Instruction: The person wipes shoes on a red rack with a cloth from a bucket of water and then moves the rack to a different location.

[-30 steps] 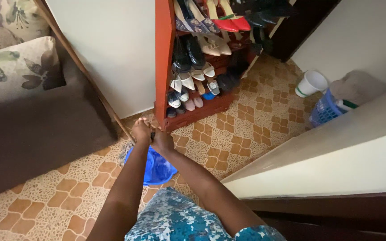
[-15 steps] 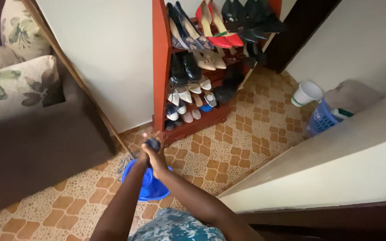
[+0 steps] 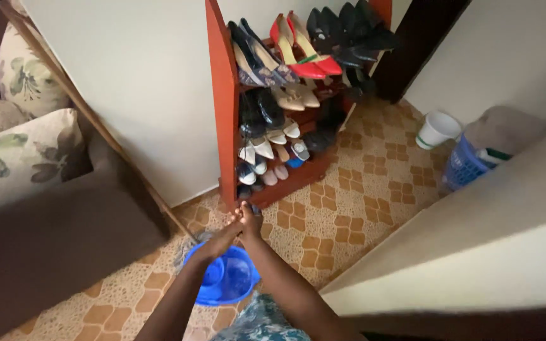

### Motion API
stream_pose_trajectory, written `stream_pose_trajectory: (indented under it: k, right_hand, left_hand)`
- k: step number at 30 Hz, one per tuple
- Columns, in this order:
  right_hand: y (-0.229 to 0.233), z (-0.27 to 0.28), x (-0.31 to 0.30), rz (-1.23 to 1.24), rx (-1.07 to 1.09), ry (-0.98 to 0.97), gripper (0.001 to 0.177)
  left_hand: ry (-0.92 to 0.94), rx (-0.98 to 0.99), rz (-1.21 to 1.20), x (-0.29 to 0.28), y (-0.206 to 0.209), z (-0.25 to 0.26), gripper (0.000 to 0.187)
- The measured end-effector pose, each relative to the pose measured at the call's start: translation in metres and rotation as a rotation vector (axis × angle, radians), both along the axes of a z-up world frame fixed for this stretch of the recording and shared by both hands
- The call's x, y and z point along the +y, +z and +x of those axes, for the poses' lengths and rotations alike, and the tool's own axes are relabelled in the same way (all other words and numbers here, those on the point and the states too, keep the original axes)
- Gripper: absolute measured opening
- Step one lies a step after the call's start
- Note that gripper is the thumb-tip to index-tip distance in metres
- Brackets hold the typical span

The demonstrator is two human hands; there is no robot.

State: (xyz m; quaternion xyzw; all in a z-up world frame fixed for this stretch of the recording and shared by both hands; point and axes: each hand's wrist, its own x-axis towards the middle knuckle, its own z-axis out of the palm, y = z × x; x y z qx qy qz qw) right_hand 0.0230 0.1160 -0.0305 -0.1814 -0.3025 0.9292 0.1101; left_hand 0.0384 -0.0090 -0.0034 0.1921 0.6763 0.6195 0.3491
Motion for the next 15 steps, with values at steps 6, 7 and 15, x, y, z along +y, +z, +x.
stream_pose_trajectory:
  k: [6, 7, 15]
  right_hand:
    - [-0.027, -0.055, 0.079, -0.226, -0.141, 0.418, 0.025]
    - [-0.027, -0.062, 0.096, -0.231, -0.178, 0.478, 0.026]
    - [0.071, -0.104, 0.193, -0.139, -0.179, 0.933, 0.031]
  left_hand:
    - [-0.152, 0.381, 0.057, 0.036, 0.08, -0.059, 0.05]
    - [-0.042, 0.389, -0.047, 0.05, 0.104, -0.073, 0.047]
    - [0.863, 1.315, -0.204, 0.181, 0.278, -0.244, 0.041]
